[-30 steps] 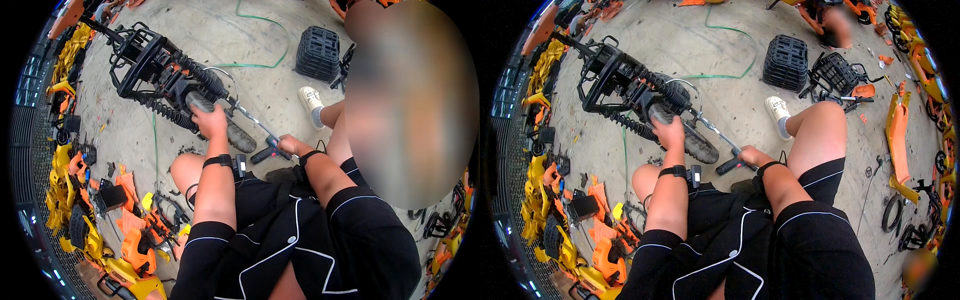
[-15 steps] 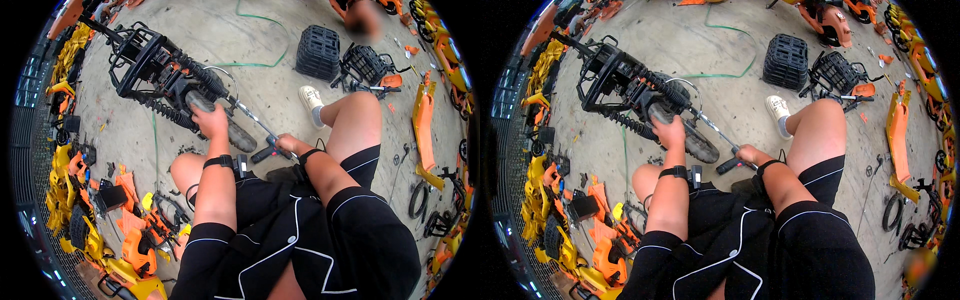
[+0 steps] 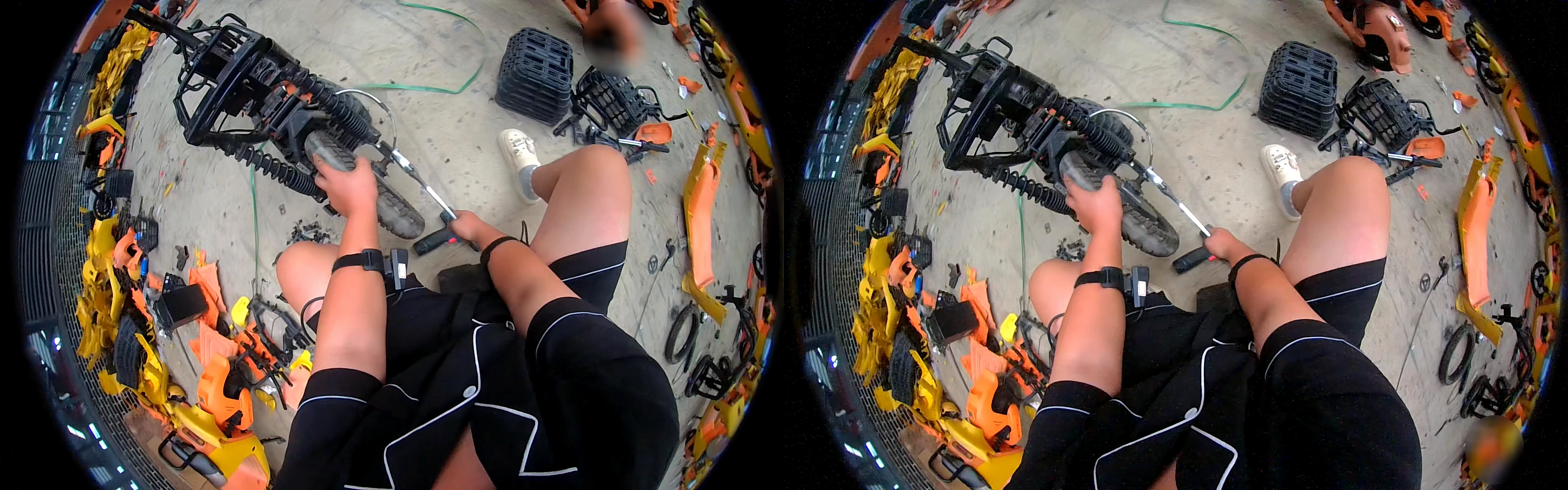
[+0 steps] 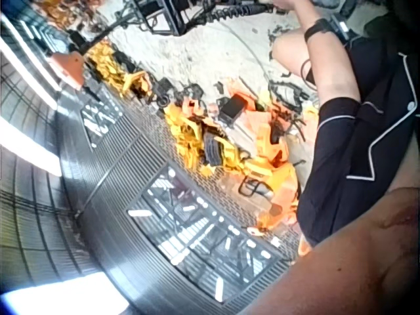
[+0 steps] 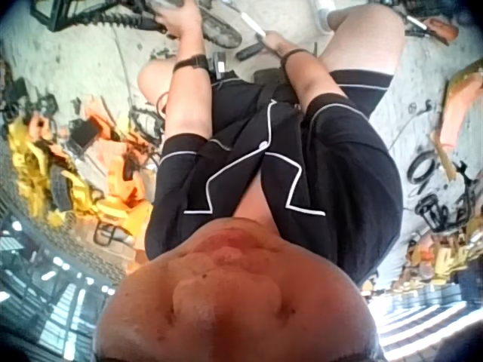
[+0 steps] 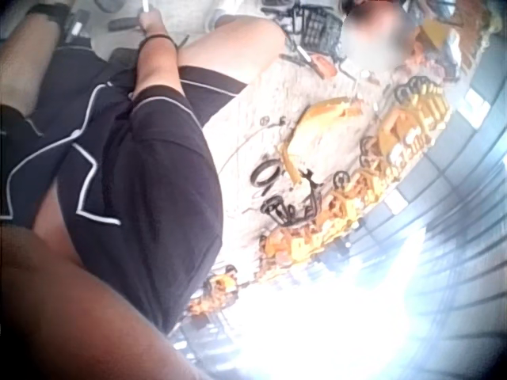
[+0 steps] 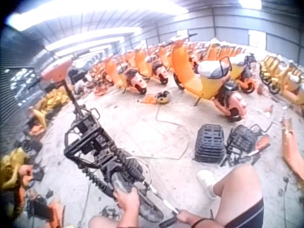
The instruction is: The person sits on the floor and uses a wrench to tighten the axle nut on the front wheel of a scooter. They rotate the wheel to check the alignment and continue tightening the nut to secure the wheel in place.
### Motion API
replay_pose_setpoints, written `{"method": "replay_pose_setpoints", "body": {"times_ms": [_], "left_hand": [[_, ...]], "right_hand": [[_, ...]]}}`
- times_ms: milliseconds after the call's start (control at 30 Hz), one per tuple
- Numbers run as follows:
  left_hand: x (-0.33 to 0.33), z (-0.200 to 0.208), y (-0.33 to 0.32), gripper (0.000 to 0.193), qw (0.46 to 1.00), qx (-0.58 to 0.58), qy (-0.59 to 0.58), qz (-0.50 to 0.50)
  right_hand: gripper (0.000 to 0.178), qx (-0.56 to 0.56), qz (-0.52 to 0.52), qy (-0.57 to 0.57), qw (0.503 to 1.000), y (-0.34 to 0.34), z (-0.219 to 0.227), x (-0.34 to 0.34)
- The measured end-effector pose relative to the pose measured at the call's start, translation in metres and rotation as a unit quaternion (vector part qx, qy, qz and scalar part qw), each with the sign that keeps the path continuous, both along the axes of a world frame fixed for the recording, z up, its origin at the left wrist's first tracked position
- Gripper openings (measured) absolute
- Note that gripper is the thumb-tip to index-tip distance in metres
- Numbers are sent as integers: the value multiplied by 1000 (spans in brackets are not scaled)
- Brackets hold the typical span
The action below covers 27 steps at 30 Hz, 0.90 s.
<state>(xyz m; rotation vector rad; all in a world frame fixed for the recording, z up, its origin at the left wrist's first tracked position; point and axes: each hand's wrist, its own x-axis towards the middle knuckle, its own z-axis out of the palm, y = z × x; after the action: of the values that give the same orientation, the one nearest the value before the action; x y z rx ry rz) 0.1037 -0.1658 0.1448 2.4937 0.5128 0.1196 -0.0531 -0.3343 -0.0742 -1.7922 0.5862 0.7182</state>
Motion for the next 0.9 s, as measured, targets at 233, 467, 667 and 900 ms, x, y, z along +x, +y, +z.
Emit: {"method": "replay_pose_setpoints", "body": {"times_ms": [233,467,667,900], "left_hand": [[0,-2,-4,92,1000,-10,-3,-8],[0,2,-1,90,1000,-5,-5,9],[2,-1,-4,90,1000,-10,-10,-2],[1,-1,0,89,1000,-10,-10,5]], "right_hand": [[28,-64,15,-53,996,1,-37,5],[27,-79,26,-98,992,8,-12,9],[28,-70,-17,-77,994,14,-29,23],[26,-120,69,-138,981,13,-29,20]]}}
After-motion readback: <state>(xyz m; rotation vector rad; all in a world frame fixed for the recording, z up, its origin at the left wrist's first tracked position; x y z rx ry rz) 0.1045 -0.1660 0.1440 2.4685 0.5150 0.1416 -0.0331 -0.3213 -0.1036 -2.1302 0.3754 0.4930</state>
